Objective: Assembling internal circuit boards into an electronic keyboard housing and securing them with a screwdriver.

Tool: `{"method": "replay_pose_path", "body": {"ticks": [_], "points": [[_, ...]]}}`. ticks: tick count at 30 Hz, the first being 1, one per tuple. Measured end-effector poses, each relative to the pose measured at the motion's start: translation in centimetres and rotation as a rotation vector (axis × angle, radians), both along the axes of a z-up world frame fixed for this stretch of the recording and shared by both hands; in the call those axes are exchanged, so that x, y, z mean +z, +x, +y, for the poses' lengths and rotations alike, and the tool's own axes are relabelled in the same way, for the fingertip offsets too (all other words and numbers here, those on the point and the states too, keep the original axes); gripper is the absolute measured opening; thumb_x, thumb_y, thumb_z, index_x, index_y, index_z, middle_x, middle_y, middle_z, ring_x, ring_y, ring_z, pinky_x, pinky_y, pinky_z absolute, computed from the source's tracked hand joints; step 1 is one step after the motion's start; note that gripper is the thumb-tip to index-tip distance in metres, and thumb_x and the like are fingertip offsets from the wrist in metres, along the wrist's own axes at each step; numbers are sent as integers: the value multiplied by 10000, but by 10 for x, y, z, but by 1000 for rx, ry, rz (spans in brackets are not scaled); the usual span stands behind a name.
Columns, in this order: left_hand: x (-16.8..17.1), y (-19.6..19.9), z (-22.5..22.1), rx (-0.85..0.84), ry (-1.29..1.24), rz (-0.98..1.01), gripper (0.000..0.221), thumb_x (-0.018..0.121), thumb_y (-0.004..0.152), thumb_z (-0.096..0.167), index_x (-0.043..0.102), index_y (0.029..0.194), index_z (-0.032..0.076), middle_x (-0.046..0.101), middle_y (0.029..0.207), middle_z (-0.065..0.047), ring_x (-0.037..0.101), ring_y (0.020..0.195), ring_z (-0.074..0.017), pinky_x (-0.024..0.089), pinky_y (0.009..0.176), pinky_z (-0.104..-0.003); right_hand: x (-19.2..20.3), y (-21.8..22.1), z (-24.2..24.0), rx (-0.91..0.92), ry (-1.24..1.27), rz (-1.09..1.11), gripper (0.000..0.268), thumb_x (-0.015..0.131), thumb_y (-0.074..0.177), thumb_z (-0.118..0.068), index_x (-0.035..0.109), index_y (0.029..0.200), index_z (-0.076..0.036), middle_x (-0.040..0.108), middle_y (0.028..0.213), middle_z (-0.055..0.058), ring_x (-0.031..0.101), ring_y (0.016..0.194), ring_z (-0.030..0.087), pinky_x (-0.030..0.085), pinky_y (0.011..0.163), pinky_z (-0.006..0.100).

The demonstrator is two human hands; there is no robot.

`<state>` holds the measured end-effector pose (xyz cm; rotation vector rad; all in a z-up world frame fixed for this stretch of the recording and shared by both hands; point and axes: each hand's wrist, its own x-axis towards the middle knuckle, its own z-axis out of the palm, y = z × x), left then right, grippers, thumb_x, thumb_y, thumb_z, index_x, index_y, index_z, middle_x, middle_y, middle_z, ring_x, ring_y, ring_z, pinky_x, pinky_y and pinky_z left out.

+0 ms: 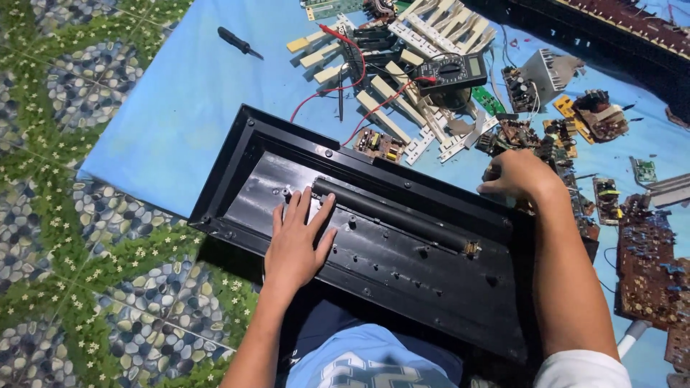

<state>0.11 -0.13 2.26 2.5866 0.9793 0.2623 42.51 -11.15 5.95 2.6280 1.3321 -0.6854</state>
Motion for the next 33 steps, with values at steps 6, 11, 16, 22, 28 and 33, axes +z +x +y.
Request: {"method": "replay_pose_path", "body": {"ticks": [6, 11, 16, 22, 28, 33], "points": [[4, 1, 0, 1, 20, -12, 568, 513, 1037, 404, 421, 1581, 267, 419, 1556, -256, 336, 1490, -414, 224, 1175, -602, 8, -1, 7, -3, 16, 116, 354, 825, 864, -290, 839, 1069, -2, 796, 1053, 290, 726, 1066, 501, 577, 915, 584], [3, 2, 0, 7, 24, -9, 567, 512, 1038, 408, 419, 1581, 277, 416, 1559, -246, 328, 1497, -404, 223, 1176, -604, 3, -11, 12, 26, -32, 249, 369, 791, 866, -341, 852, 1088, -52, 817, 1071, 233, 730, 1065, 474, 548, 969, 550], [1, 2, 0, 7, 8, 7, 564, 506, 1036, 420, 428, 1577, 279, 407, 1569, -239, 318, 1504, -398, 218, 1178, -601, -23, -9, 25, 59, 21, 332, 368, 821, 833, -373, 861, 1100, -124, 830, 1014, 159, 747, 969, 433, 562, 913, 526], [3, 0, -1, 8, 17, 3, 574, 514, 1034, 418, 416, 1582, 279, 404, 1567, -239, 317, 1501, -405, 221, 1176, -610, -18, -5, 31, 132, 178, 263, 302, 845, 811, -328, 838, 1044, -136, 805, 1003, 190, 734, 1002, 436, 551, 920, 515], [2, 1, 1, 4, -13, 31, 574, 513, 1033, 418, 420, 1581, 275, 407, 1563, -246, 318, 1500, -401, 207, 1180, -598, 20, 1, 14, -42, 226, 189, 247, 749, 945, -186, 792, 1156, -65, 775, 1068, 268, 729, 1018, 461, 528, 993, 536], [-7, 6, -2, 55, 125, -134, 592, 645, 910, 354, 556, 1478, 214, 432, 1571, -216, 404, 1440, -397, 294, 1151, -552, 24, 31, -2, -68, 143, 19, 223, 746, 873, -156, 829, 1079, -137, 730, 737, 142, 614, 580, 263, 519, 596, 412]]}}
